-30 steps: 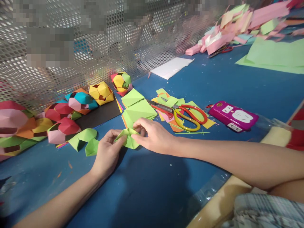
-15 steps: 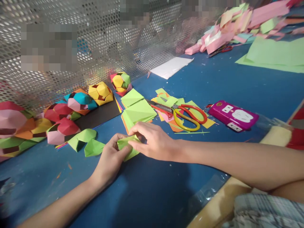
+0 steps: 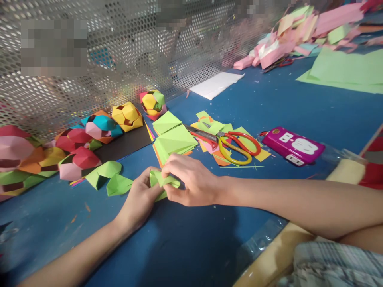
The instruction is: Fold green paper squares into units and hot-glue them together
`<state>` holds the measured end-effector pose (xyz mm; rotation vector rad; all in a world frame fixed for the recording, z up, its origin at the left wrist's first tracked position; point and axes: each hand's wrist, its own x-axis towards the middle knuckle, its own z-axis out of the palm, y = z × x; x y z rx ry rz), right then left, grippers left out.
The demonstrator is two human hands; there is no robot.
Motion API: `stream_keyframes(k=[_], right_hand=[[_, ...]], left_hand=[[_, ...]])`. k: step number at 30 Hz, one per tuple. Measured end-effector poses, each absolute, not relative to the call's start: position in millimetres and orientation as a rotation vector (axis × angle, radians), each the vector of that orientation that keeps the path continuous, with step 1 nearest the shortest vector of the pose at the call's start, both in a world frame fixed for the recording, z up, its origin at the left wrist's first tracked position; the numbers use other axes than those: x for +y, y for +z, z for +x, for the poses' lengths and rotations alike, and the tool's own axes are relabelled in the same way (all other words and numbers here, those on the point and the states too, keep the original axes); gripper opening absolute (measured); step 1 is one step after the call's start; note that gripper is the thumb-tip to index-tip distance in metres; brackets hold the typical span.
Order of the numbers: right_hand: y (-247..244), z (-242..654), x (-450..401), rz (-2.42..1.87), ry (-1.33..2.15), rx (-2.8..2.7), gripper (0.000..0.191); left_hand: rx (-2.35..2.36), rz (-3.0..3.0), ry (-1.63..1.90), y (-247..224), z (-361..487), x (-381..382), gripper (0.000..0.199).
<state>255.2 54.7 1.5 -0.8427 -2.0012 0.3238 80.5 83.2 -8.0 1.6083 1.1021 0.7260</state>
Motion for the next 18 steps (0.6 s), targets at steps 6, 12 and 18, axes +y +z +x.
stream_keyframes(k=[6,12,18], right_hand=[[6.5,254.3,53.8,-1.004,0.585,-1.871,0.009],[2.5,253.9,57.4,-1.162,0.576,-1.877,0.012],[-5.0,256.1,60.3,-1.01,0.304,-1.946,0.013]], left_hand=[[1.094,1.587,0.749,-6.3,80.8,84.0,0.009],[1.099,1.643,0.736,-6.9,81.4,82.7,0.008],[1.104,1.699,0.714,-7.7,80.9,83.3,0.007]])
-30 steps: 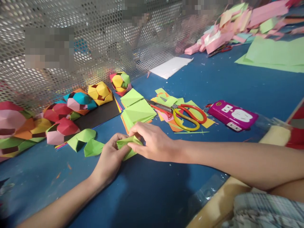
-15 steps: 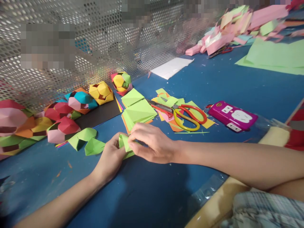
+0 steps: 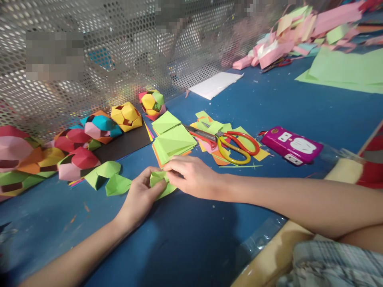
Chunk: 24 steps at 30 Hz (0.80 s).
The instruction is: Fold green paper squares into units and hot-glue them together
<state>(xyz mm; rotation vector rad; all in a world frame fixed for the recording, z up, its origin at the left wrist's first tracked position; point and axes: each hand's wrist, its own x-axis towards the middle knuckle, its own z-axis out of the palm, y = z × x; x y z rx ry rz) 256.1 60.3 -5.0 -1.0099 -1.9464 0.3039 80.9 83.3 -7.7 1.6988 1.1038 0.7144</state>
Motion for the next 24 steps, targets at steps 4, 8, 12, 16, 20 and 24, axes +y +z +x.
stream_keyframes(k=[4,8,12,16,20,24], right_hand=[[-5.5,256.9,61.3,-0.979,0.272,-1.946,0.013],[-3.3,257.2,61.3,-0.969,0.291,-1.925,0.014],[-1.6,256.8,61.3,-0.967,0.33,-1.897,0.013],[-2.1,256.9,61.5,-0.99,0.274,-1.902,0.013],[-3.5,256.8,61.8,-0.992,0.158,-1.931,0.013],[-1.0,257.1,61.7,-1.028,0.27,-1.896,0.009]], left_hand=[[1.112,1.715,0.707,-8.3,80.0,82.7,0.009],[1.111,1.713,0.703,-7.8,79.2,83.5,0.006],[1.093,1.692,0.685,-5.9,79.6,83.8,0.008],[1.086,1.641,0.678,-3.9,81.4,82.0,0.014],[1.087,1.661,0.693,-4.2,81.6,82.4,0.014],[1.074,1.713,0.694,-5.6,80.1,84.5,0.012]])
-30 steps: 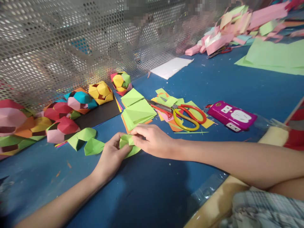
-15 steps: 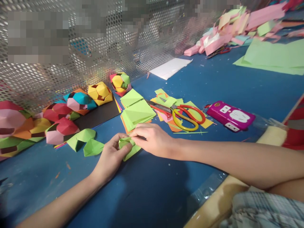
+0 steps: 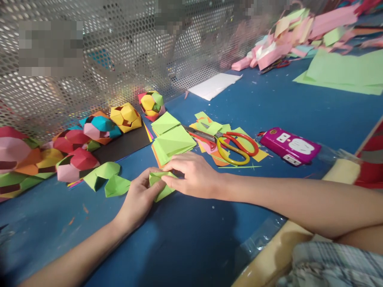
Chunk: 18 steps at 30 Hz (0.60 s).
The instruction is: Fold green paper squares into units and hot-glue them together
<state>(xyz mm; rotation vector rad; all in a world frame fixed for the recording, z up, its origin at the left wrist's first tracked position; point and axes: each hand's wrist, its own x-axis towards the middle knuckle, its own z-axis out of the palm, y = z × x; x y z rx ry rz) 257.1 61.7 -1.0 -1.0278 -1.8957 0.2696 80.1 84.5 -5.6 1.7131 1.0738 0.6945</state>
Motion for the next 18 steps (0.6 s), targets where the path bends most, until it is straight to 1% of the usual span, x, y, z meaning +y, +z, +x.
stream_keyframes(k=[3,5,11,18], right_hand=[[2.8,258.8,62.3,-1.049,0.492,-1.891,0.014],[4.5,260.1,62.8,-1.019,0.572,-1.908,0.017],[3.5,260.3,61.8,-1.042,0.486,-1.892,0.019],[-0.2,258.3,63.1,-1.052,0.4,-1.832,0.017]], left_hand=[[1.075,1.728,0.669,-5.9,79.7,84.7,0.011],[1.083,1.742,0.638,-6.0,79.6,84.4,0.012],[1.058,1.652,0.609,-3.5,80.7,82.9,0.019],[1.124,1.532,0.773,-1.8,81.7,81.5,0.035]])
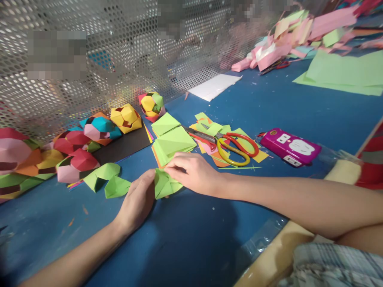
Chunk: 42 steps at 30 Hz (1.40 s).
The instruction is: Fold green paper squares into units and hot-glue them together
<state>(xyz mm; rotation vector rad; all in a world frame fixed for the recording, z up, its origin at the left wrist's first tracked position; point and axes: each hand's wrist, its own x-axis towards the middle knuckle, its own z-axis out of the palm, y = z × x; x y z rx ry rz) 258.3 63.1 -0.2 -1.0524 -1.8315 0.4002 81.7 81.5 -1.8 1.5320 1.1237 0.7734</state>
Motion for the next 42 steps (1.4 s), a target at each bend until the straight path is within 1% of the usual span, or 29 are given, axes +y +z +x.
stream_keyframes(k=[8,15,23,28,30,36,38,42], right_hand=[[-2.8,258.8,63.5,-1.035,0.36,-1.889,0.019],[-4.9,258.6,62.5,-1.04,0.4,-1.906,0.016],[-5.6,257.1,64.0,-1.074,0.407,-1.85,0.016],[-3.8,256.1,62.2,-1.05,0.422,-1.848,0.018],[-1.8,256.6,62.0,-1.05,0.467,-1.841,0.016],[2.2,257.5,64.9,-1.148,0.755,-1.762,0.011],[2.0,256.4,65.2,-1.177,0.793,-1.716,0.01],[2.1,254.1,63.5,-1.205,0.791,-1.694,0.013]], left_hand=[[1.226,1.714,0.674,0.5,79.4,80.0,0.035],[1.199,1.855,0.714,-1.4,79.4,79.9,0.028],[1.202,1.775,0.692,0.3,81.0,79.1,0.03],[1.175,1.751,0.717,1.1,81.2,79.2,0.025],[1.177,1.767,0.722,1.0,80.9,79.5,0.024],[1.223,1.739,0.745,0.4,80.9,80.1,0.023],[1.203,1.725,0.741,-0.1,81.2,80.0,0.023],[1.171,1.731,0.721,-0.8,81.4,79.6,0.024]])
